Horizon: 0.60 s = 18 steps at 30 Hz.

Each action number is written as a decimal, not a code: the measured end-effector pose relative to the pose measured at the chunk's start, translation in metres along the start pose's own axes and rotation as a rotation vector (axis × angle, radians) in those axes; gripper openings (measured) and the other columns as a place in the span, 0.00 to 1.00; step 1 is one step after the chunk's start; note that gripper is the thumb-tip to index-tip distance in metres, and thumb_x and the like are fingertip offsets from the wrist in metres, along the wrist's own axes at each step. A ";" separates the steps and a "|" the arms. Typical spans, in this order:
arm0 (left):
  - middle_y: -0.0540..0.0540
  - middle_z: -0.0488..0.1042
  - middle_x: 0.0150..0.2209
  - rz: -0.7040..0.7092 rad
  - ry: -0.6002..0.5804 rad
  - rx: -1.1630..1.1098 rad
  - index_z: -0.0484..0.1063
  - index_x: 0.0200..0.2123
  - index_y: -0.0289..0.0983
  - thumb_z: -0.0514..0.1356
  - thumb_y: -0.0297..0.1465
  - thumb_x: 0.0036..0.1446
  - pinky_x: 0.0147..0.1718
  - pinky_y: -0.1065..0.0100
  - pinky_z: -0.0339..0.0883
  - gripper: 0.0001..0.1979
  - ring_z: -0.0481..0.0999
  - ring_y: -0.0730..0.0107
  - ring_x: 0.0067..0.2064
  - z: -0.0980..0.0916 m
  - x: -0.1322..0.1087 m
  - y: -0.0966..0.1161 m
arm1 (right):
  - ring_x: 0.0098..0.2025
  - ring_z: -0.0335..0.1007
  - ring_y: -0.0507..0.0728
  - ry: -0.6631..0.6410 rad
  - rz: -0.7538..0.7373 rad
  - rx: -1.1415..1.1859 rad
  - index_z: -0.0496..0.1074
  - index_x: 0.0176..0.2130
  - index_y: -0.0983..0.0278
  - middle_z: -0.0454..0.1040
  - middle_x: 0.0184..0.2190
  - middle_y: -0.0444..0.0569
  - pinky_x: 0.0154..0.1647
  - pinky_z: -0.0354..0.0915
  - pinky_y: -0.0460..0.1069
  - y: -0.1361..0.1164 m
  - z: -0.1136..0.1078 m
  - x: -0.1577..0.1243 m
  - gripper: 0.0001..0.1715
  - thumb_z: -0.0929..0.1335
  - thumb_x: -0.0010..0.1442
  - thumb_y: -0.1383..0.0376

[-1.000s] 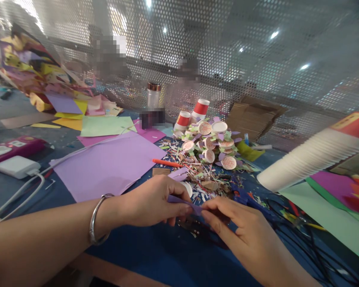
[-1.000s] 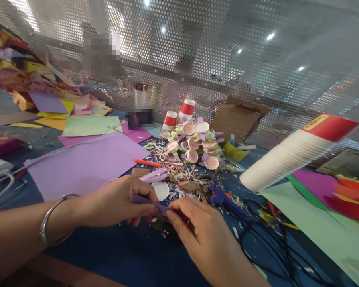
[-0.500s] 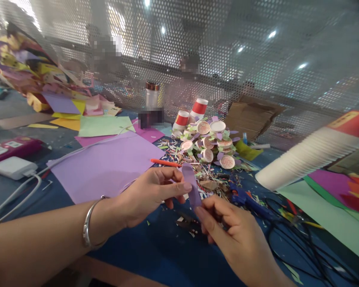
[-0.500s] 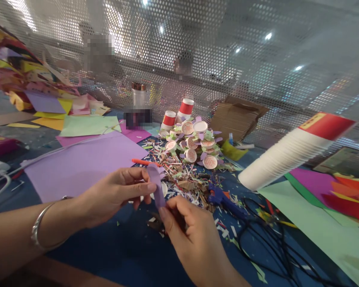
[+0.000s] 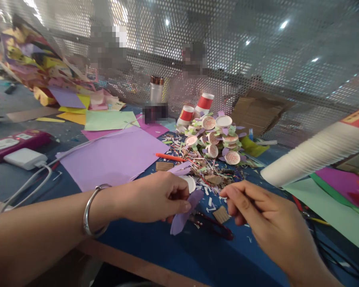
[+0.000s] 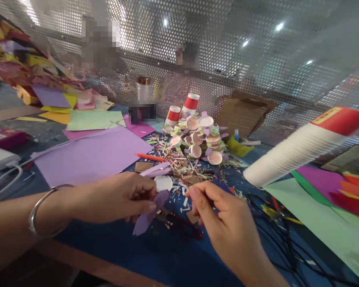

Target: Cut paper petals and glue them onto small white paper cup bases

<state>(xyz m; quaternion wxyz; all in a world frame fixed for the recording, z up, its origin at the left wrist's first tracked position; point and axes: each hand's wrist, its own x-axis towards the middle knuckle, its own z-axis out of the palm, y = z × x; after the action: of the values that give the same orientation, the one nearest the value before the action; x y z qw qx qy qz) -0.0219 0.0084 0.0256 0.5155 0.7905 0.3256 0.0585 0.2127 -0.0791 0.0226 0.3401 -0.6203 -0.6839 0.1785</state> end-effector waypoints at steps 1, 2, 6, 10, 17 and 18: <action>0.53 0.72 0.22 -0.025 -0.002 0.034 0.67 0.30 0.38 0.59 0.33 0.61 0.22 0.75 0.61 0.08 0.74 0.73 0.24 0.002 -0.001 0.001 | 0.21 0.69 0.50 -0.026 -0.011 -0.034 0.72 0.31 0.59 0.72 0.22 0.40 0.22 0.65 0.44 0.001 -0.004 0.001 0.21 0.62 0.72 0.52; 0.53 0.71 0.21 -0.046 0.003 0.054 0.67 0.29 0.38 0.59 0.34 0.61 0.21 0.75 0.61 0.08 0.75 0.73 0.24 0.005 -0.002 0.003 | 0.21 0.69 0.50 -0.069 -0.015 -0.079 0.72 0.32 0.59 0.72 0.22 0.40 0.22 0.64 0.44 0.001 -0.007 0.001 0.22 0.62 0.72 0.53; 0.54 0.72 0.19 -0.112 0.021 -0.008 0.65 0.29 0.39 0.59 0.35 0.60 0.20 0.76 0.64 0.10 0.76 0.72 0.22 0.013 -0.006 0.003 | 0.27 0.73 0.54 -0.303 -0.075 -0.271 0.73 0.34 0.58 0.75 0.27 0.42 0.27 0.65 0.47 0.005 -0.002 -0.006 0.14 0.64 0.71 0.58; 0.55 0.72 0.18 -0.167 0.030 -0.144 0.63 0.29 0.39 0.61 0.38 0.60 0.20 0.77 0.66 0.12 0.76 0.72 0.22 0.023 -0.009 -0.005 | 0.33 0.76 0.58 -0.377 -0.142 -0.437 0.73 0.40 0.58 0.77 0.33 0.44 0.30 0.68 0.50 0.016 0.013 -0.018 0.01 0.69 0.66 0.65; 0.54 0.72 0.19 -0.265 0.048 -0.256 0.62 0.29 0.38 0.61 0.43 0.61 0.17 0.77 0.65 0.16 0.74 0.74 0.19 0.035 -0.011 -0.016 | 0.23 0.74 0.56 -0.242 -0.218 -0.581 0.70 0.35 0.58 0.74 0.25 0.42 0.21 0.64 0.47 0.030 0.010 -0.024 0.06 0.71 0.62 0.63; 0.54 0.73 0.20 -0.267 0.044 -0.261 0.62 0.29 0.38 0.61 0.43 0.60 0.16 0.77 0.65 0.17 0.74 0.74 0.19 0.036 -0.011 -0.015 | 0.22 0.74 0.56 -0.229 -0.226 -0.594 0.70 0.35 0.58 0.74 0.24 0.41 0.20 0.63 0.47 0.030 0.009 -0.024 0.06 0.71 0.62 0.63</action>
<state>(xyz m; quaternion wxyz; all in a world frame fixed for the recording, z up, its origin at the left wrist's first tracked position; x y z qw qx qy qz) -0.0224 -0.0219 -0.0010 0.6096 0.6653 0.4283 0.0486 0.2281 -0.0955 -0.0094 0.0832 -0.5885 -0.8042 0.0013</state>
